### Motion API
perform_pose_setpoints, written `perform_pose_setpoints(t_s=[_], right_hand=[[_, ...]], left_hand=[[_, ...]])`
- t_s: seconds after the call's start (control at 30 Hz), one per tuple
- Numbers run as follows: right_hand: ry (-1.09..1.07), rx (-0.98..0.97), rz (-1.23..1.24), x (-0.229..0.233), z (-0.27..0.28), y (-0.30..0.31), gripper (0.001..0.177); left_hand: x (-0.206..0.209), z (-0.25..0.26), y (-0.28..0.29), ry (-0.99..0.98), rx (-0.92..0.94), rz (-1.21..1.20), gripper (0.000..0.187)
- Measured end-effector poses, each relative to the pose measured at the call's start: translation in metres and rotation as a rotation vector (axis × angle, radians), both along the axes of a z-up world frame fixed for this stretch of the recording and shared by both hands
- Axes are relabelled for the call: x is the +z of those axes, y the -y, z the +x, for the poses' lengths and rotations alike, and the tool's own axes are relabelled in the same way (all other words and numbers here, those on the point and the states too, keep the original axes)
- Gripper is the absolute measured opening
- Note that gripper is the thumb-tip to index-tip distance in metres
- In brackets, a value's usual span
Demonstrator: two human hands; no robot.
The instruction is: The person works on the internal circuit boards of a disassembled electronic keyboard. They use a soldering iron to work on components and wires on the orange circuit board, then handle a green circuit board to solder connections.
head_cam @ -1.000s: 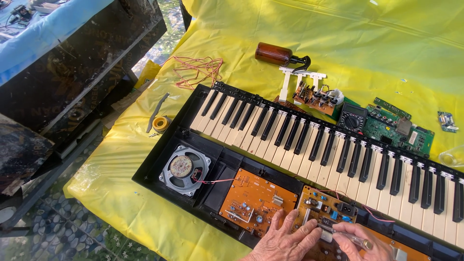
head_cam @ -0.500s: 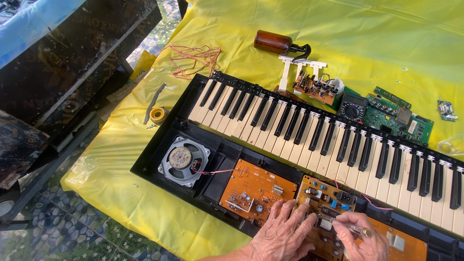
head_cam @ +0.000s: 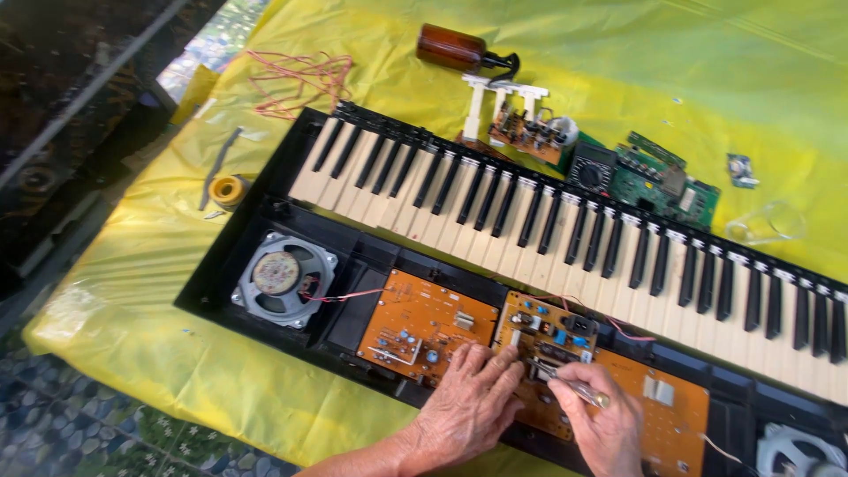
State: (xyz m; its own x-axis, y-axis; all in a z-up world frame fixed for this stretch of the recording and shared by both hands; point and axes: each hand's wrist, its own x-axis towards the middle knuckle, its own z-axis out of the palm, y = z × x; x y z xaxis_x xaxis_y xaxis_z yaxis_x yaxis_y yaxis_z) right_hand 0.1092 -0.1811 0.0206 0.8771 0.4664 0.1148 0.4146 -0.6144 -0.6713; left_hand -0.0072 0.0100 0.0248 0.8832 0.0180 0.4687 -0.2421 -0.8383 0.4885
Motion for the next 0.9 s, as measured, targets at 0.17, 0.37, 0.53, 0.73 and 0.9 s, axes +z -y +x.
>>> perform_pose_setpoints(t_s=[0.17,0.37,0.53,0.73,0.9], right_hand=[[0.101,0.099,0.095,0.013,-0.003,-0.007,0.015],[0.183,0.088,0.228,0.008,-0.006,0.000,0.016],[0.231,0.070,0.268,-0.001,-0.004,0.000,0.017],[0.300,0.109,0.284,-0.006,-0.004,-0.006,0.015],[0.293,0.141,0.317,-0.019,-0.007,-0.004,0.021]], left_hand=[[-0.010,0.001,0.004,-0.002,-0.007,0.055,0.035],[-0.023,0.003,0.007,0.022,0.013,0.098,0.026],[-0.023,0.004,0.008,0.014,0.029,0.113,0.026],[-0.019,0.007,0.008,0.051,0.056,0.069,0.022],[-0.018,0.006,0.008,0.030,0.048,0.072,0.024]])
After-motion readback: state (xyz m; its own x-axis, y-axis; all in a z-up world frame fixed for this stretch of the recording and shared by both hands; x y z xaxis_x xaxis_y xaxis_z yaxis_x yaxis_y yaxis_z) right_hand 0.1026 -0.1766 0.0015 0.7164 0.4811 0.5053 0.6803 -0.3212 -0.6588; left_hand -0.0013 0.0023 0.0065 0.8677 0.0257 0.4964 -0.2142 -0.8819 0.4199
